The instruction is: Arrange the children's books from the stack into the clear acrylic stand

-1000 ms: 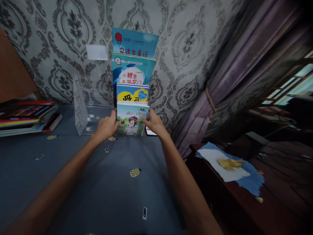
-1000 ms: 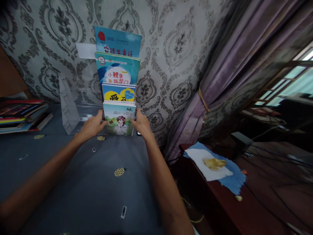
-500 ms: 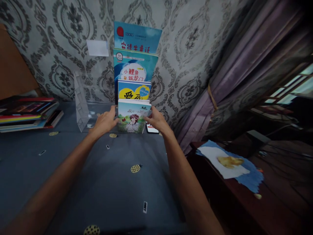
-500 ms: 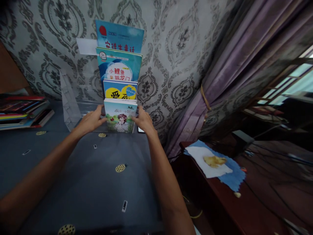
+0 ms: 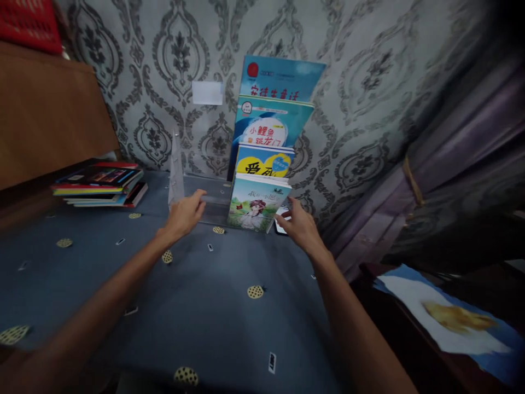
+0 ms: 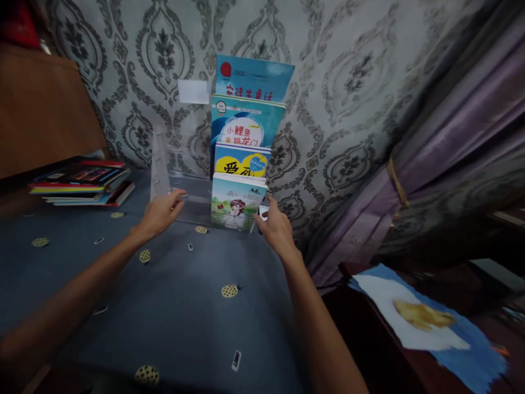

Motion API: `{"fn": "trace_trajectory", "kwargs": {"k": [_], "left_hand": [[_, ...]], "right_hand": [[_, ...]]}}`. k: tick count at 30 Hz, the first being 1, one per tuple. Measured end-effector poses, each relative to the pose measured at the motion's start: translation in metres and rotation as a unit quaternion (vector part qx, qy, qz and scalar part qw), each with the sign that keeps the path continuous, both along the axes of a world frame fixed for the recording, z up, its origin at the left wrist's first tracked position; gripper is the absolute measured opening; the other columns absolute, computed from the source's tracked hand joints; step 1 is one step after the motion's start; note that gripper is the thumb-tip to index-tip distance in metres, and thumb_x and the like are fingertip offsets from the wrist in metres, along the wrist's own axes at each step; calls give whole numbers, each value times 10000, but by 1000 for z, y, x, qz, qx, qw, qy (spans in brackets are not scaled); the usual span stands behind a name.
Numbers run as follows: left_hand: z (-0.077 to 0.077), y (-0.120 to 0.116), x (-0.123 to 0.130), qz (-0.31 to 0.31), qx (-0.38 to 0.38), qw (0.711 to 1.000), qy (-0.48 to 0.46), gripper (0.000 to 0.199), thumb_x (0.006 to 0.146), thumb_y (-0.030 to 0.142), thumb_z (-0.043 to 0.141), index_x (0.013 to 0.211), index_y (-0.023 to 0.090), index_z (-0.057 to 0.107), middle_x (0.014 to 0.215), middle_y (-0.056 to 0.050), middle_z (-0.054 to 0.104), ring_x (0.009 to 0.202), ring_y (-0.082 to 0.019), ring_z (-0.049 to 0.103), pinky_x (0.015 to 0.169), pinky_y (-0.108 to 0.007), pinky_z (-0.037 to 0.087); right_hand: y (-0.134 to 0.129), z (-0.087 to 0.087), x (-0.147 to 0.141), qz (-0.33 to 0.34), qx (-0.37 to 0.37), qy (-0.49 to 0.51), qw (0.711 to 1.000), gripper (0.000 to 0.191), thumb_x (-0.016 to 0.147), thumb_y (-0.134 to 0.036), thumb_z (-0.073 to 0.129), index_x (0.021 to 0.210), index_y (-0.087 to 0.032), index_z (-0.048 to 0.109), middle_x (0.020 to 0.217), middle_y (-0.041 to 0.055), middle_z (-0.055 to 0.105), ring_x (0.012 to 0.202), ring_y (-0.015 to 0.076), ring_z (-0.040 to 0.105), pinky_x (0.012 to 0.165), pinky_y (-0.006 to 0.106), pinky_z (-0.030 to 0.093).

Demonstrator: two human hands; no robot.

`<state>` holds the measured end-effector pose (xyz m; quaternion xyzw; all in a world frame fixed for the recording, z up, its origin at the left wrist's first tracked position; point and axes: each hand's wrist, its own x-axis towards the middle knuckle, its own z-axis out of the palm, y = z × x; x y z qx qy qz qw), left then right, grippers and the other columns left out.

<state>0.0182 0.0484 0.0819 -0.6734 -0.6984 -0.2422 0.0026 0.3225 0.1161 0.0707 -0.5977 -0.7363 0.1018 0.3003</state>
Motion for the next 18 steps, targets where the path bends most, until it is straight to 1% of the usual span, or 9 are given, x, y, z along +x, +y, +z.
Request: {"fn": "trace_trajectory", "kwargs": {"k": [2, 3, 5, 8, 9, 11, 13, 15, 18], "left_hand": [[-4, -9, -24, 43, 15, 999, 22, 341, 1016, 318, 398, 1311, 255, 558, 1075, -57, 753, 1004, -262, 695, 861, -360, 501], [-6, -12, -39, 70, 21, 997, 33, 348, 1014, 322, 385, 1297, 250, 575, 1053, -68, 751, 1004, -275, 691, 859, -371, 500], [-6, -16, -70, 129, 33, 990, 55, 370, 998, 319, 384, 1277, 208, 601, 1060, -114, 733, 1005, -301, 675, 862, -395, 497], [-1, -16, -120, 188, 61, 977, 84, 409, 981, 241, 334, 1265, 102, 594, 1228, -211, 661, 1175, -336, 578, 993, -459, 436], [1, -14, -136, 208, 68, 971, 94, 417, 975, 251, 351, 1267, 58, 578, 1273, -260, 622, 1225, -368, 534, 1014, -501, 414], [3, -8, -163, 250, 62, 957, 138, 473, 961, 316, 425, 1302, 5, 528, 1338, -319, 557, 1274, -413, 480, 1017, -552, 397], [3, -1, -184, 255, 33, 952, 167, 574, 945, 388, 497, 1336, -31, 484, 1382, -341, 522, 1328, -439, 428, 1067, -602, 331], [3, 5, -198, 261, -13, 952, 161, 650, 944, 441, 511, 1358, -57, 454, 1420, -362, 490, 1362, -455, 398, 1078, -637, 297], [2, 10, -208, 270, -57, 951, 140, 630, 965, 435, 466, 1315, -88, 486, 1424, -380, 485, 1340, -464, 433, 1053, -670, 302]], "right_hand": [[-14, -14, -1, -14, 50, 46, 998, 669, 869, -349, 565, 1482, -153, 383, 1116, 153, 725, 806, 273, 715, 776, 421, 560], [-22, -22, 0, -10, 78, 72, 994, 639, 881, -360, 544, 1469, -155, 400, 1148, 164, 711, 820, 270, 716, 756, 413, 568], [-41, -38, 0, 14, 118, 119, 986, 568, 906, -402, 511, 1414, -155, 458, 1137, 170, 709, 842, 267, 715, 695, 385, 579], [-70, -62, 1, 60, 115, 139, 982, 458, 941, -421, 477, 1329, -186, 540, 1082, 137, 721, 776, 233, 712, 618, 342, 576], [-78, -70, 0, 74, 112, 138, 981, 427, 945, -408, 473, 1306, -198, 558, 1067, 125, 724, 766, 226, 712, 618, 338, 579], [-89, -83, -1, 97, 99, 136, 981, 387, 947, -374, 474, 1277, -202, 580, 1036, 109, 727, 748, 216, 717, 640, 340, 592], [-94, -92, -4, 115, 79, 136, 981, 365, 946, -346, 475, 1255, -193, 594, 1014, 104, 728, 734, 211, 724, 659, 344, 600], [-94, -97, -7, 129, 65, 131, 981, 350, 943, -332, 478, 1234, -186, 605, 1002, 105, 732, 746, 215, 731, 669, 346, 602], [-92, -98, -9, 146, 60, 119, 980, 318, 943, -313, 474, 1194, -192, 626, 979, 98, 741, 786, 223, 737, 706, 350, 600]]}}
